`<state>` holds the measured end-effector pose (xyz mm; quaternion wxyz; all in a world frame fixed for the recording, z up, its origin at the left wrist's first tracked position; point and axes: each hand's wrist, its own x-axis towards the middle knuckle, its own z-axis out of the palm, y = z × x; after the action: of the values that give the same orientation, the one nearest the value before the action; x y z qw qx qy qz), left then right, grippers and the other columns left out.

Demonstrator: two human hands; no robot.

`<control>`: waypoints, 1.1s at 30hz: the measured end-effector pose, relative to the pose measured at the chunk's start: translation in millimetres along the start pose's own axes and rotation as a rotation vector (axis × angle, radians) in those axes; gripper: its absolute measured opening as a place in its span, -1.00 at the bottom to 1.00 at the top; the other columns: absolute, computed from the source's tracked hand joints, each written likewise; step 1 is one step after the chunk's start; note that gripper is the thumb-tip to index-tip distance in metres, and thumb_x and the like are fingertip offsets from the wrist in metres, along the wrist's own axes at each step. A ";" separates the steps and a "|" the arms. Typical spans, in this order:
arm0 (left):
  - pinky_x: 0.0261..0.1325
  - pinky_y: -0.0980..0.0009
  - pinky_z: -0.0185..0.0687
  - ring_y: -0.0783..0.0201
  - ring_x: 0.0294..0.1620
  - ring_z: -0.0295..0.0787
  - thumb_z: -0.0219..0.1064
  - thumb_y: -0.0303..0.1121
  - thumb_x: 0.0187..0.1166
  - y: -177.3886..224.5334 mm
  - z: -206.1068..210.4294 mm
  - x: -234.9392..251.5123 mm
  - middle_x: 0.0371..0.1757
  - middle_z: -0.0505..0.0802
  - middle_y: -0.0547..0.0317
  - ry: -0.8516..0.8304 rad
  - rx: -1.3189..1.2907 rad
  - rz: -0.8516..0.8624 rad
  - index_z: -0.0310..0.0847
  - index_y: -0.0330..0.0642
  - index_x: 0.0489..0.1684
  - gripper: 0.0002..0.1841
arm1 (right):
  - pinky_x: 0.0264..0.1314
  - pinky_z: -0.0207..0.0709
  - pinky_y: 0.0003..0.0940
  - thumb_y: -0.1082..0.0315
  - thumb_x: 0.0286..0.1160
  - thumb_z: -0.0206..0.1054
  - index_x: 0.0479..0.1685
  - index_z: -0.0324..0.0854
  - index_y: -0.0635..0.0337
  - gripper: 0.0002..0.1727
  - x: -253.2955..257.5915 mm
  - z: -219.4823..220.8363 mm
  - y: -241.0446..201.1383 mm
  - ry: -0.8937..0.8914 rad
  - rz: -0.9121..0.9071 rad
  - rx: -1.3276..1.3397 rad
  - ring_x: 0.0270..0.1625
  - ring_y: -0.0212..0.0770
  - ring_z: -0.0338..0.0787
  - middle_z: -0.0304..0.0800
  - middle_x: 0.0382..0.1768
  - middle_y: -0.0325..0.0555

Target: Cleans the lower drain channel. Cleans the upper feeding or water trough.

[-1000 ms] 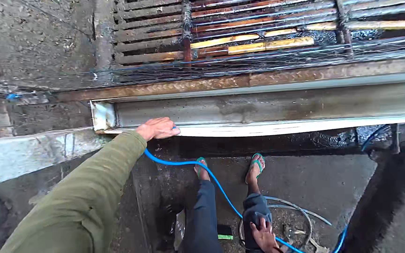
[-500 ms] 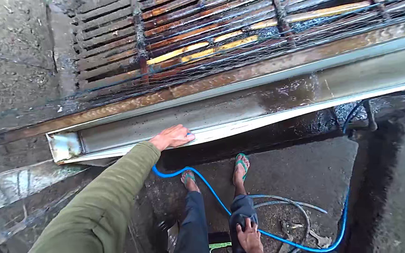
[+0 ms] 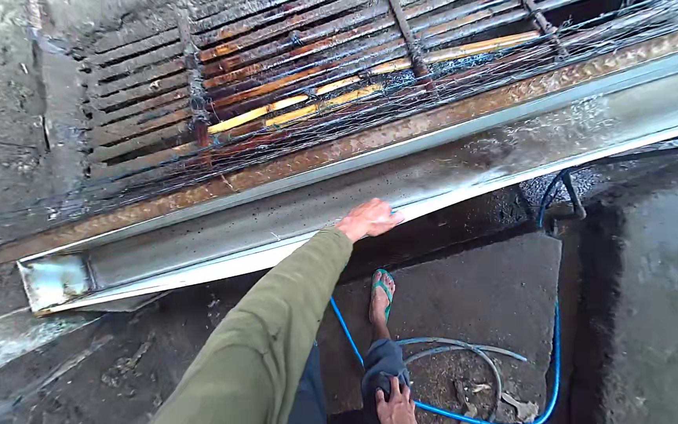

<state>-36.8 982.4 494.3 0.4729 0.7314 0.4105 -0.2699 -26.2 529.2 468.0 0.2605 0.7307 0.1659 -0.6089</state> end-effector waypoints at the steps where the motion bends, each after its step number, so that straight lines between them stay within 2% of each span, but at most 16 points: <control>1: 0.12 -0.24 0.63 -0.20 0.08 0.81 -0.06 0.15 0.82 10.0 -0.1 8.1 -0.07 0.84 -0.26 0.016 -0.001 0.005 0.76 -0.33 -0.17 -0.33 | 0.49 0.42 0.39 -0.13 0.69 0.14 0.78 0.30 -0.05 -0.29 0.1 -1.0 0.7 0.006 0.001 0.005 0.66 0.46 0.39 0.19 0.74 0.41; 5: 0.04 -0.21 0.65 -0.17 0.03 0.82 -0.09 0.13 0.83 21.2 -7.8 -2.1 -0.14 0.83 -0.22 0.077 0.023 0.028 0.73 -0.33 -0.27 -0.32 | 0.51 0.43 0.37 -0.07 0.70 0.16 0.76 0.33 -0.02 -0.33 4.0 -4.6 5.2 0.048 -0.007 0.036 0.64 0.45 0.43 0.25 0.71 0.41; 8: 0.11 -0.25 0.61 -0.22 0.14 0.79 -0.10 0.13 0.84 -20.8 -13.2 -56.3 -0.06 0.83 -0.27 0.066 0.082 -0.127 0.75 -0.35 -0.20 -0.32 | 0.49 0.45 0.38 -0.09 0.68 0.17 0.74 0.36 -0.01 -0.33 6.9 -3.9 6.4 0.073 -0.027 0.015 0.61 0.43 0.47 0.31 0.68 0.42; 10: 0.21 -0.30 0.56 -0.28 0.25 0.75 -0.08 0.14 0.83 -81.4 -9.3 -103.4 0.08 0.82 -0.33 0.040 0.096 -0.327 0.75 -0.36 -0.07 -0.32 | 0.48 0.47 0.34 -0.12 0.68 0.16 0.74 0.35 -0.03 -0.31 6.2 -5.7 3.2 0.082 -0.028 -0.019 0.61 0.41 0.48 0.32 0.67 0.41; 14: 0.35 -0.39 0.48 -0.36 0.38 0.67 -0.16 0.15 0.86 -241.9 5.3 -208.1 0.23 0.77 -0.43 0.014 0.063 -0.733 0.72 -0.45 0.12 -0.26 | 0.47 0.48 0.34 -0.09 0.67 0.17 0.74 0.35 -0.03 -0.32 4.9 -4.7 -3.6 0.099 -0.022 -0.044 0.59 0.42 0.50 0.30 0.68 0.42; 18: 0.43 -0.45 0.38 -0.42 0.47 0.58 -0.23 0.19 0.86 -368.2 23.3 -291.8 0.33 0.71 -0.52 0.157 -0.079 -1.032 0.69 -0.49 0.19 -0.19 | 0.46 0.49 0.34 -0.14 0.64 0.18 0.73 0.36 -0.08 -0.31 8.3 5.6 -8.8 0.111 -0.020 -0.098 0.59 0.40 0.50 0.28 0.69 0.41; 21: 0.43 -0.46 0.38 -0.48 0.47 0.57 -0.34 0.24 0.84 -427.1 36.9 -311.7 0.34 0.69 -0.59 0.337 -0.191 -1.105 0.66 -0.53 0.20 -0.11 | 0.48 0.48 0.31 -0.15 0.62 0.18 0.71 0.38 -0.09 -0.31 14.7 15.0 -6.3 0.128 -0.024 -0.112 0.60 0.39 0.49 0.28 0.69 0.40; 23: 0.38 -0.47 0.41 -0.50 0.41 0.60 -0.36 0.23 0.84 -431.0 34.9 -310.3 0.29 0.69 -0.63 0.435 -0.265 -1.108 0.64 -0.55 0.18 -0.11 | 0.49 0.47 0.31 -0.14 0.63 0.18 0.71 0.38 -0.08 -0.31 14.3 19.7 -6.6 0.137 -0.016 -0.115 0.60 0.40 0.49 0.27 0.70 0.39; 25: 0.37 -0.48 0.40 -0.51 0.41 0.60 -0.37 0.20 0.86 -410.0 20.0 -300.1 0.29 0.67 -0.66 0.438 -0.275 -1.099 0.63 -0.59 0.18 -0.11 | 0.48 0.48 0.32 -0.14 0.62 0.18 0.71 0.39 -0.07 -0.31 14.4 25.2 -7.1 0.145 -0.018 -0.117 0.60 0.40 0.49 0.28 0.70 0.39; 27: 0.38 -0.47 0.41 -0.50 0.40 0.61 -0.32 0.19 0.86 -391.6 10.2 -284.7 0.26 0.69 -0.66 0.367 -0.219 -1.026 0.65 -0.60 0.12 -0.13 | 0.48 0.48 0.31 -0.15 0.62 0.18 0.71 0.39 -0.07 -0.31 14.8 29.6 -5.2 0.150 -0.018 -0.125 0.61 0.41 0.47 0.27 0.70 0.39; 33: 0.27 -0.44 0.51 -0.41 0.25 0.73 -0.12 0.11 0.86 -360.5 6.3 -250.1 0.11 0.79 -0.47 0.128 0.034 -0.720 0.73 -0.44 0.00 -0.30 | 0.50 0.46 0.31 -0.15 0.63 0.17 0.69 0.41 -0.04 -0.31 17.7 34.5 -2.3 0.162 -0.022 -0.109 0.63 0.41 0.45 0.26 0.71 0.39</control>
<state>-474.7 968.0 518.1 0.3085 0.5633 0.6660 -0.3795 -51.6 509.7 446.1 0.2790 0.7605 0.2274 -0.5405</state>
